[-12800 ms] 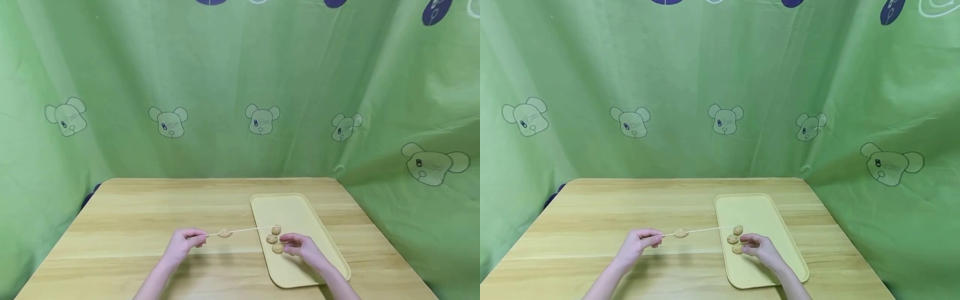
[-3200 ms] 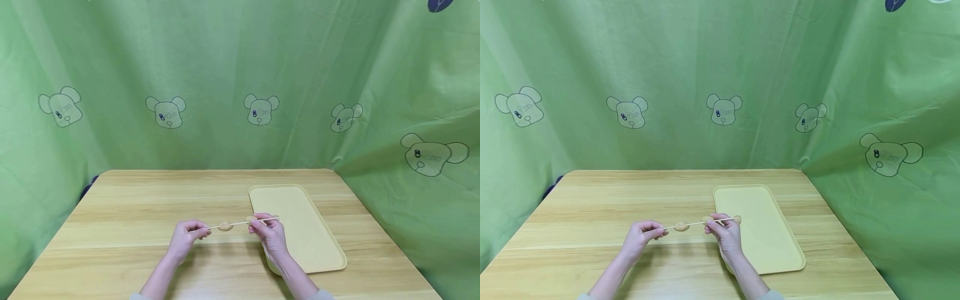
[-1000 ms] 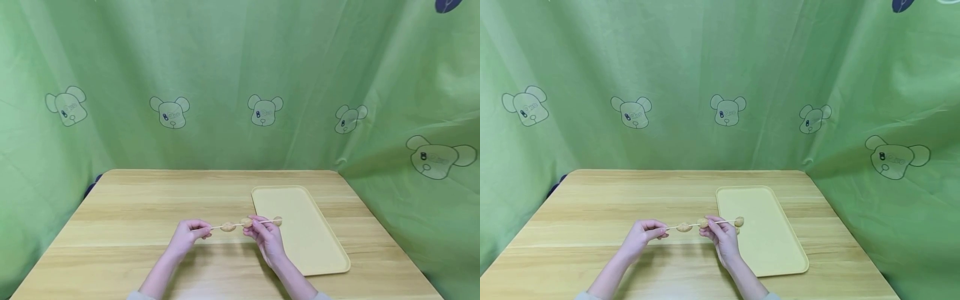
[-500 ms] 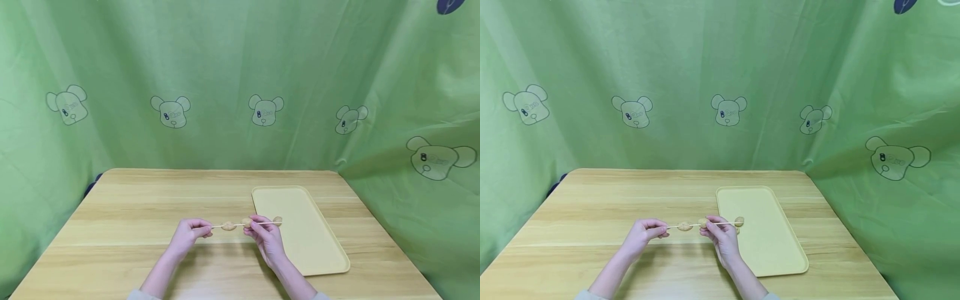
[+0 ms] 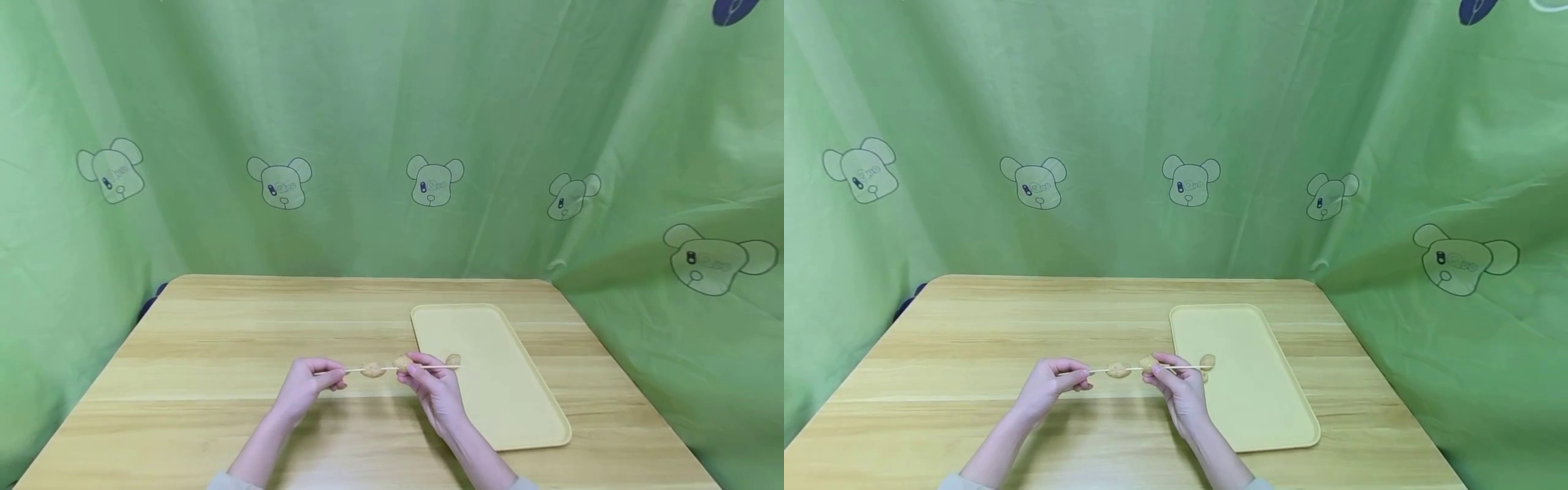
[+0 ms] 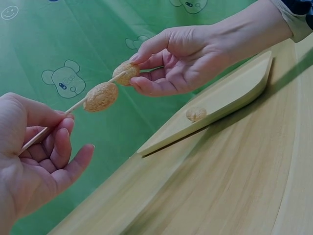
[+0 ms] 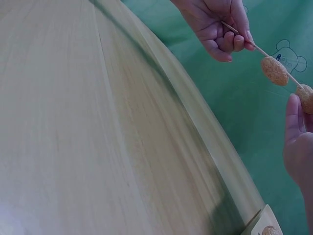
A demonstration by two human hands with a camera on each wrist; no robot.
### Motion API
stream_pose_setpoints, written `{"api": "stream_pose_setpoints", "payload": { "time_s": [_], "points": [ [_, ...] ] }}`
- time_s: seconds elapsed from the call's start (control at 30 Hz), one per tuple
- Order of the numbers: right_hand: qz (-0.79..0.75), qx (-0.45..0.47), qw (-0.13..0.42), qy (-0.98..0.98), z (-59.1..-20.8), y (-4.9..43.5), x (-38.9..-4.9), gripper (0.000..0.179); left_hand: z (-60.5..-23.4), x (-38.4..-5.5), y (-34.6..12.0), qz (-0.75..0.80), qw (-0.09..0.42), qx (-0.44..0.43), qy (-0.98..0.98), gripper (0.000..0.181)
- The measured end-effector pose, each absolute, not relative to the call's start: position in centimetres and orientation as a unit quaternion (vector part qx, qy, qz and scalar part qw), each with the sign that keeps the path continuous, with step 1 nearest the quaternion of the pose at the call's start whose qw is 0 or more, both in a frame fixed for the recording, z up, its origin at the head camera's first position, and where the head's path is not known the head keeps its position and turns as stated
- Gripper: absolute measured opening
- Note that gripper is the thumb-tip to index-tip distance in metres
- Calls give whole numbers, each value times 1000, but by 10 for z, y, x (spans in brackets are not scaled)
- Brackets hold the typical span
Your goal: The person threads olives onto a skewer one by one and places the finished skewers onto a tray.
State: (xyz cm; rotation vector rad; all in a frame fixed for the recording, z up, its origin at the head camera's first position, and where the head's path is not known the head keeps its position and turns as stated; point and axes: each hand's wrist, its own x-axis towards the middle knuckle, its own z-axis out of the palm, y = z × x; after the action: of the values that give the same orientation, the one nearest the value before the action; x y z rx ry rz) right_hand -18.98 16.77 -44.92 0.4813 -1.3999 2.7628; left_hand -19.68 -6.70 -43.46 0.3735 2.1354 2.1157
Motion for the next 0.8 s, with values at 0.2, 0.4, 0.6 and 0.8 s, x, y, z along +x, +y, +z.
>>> {"api": "stream_pose_setpoints", "payload": {
  "time_s": [0.2, 0.4, 0.6, 0.8],
  "points": [
    [883, 147, 0, -447, -450, 168, -190, 29, -434, -197, -68, 697, 62, 129, 703, 20],
    [882, 141, -8, -451, -451, 168, -190, 26, -433, -197, -67, 695, 61, 130, 704, 20],
    [877, 129, -23, -463, -451, 172, -190, 22, -433, -197, -69, 695, 61, 132, 704, 19],
    [853, 74, 1, -517, -449, 186, -188, 23, -433, -198, -75, 694, 64, 132, 704, 22]
  ]
}}
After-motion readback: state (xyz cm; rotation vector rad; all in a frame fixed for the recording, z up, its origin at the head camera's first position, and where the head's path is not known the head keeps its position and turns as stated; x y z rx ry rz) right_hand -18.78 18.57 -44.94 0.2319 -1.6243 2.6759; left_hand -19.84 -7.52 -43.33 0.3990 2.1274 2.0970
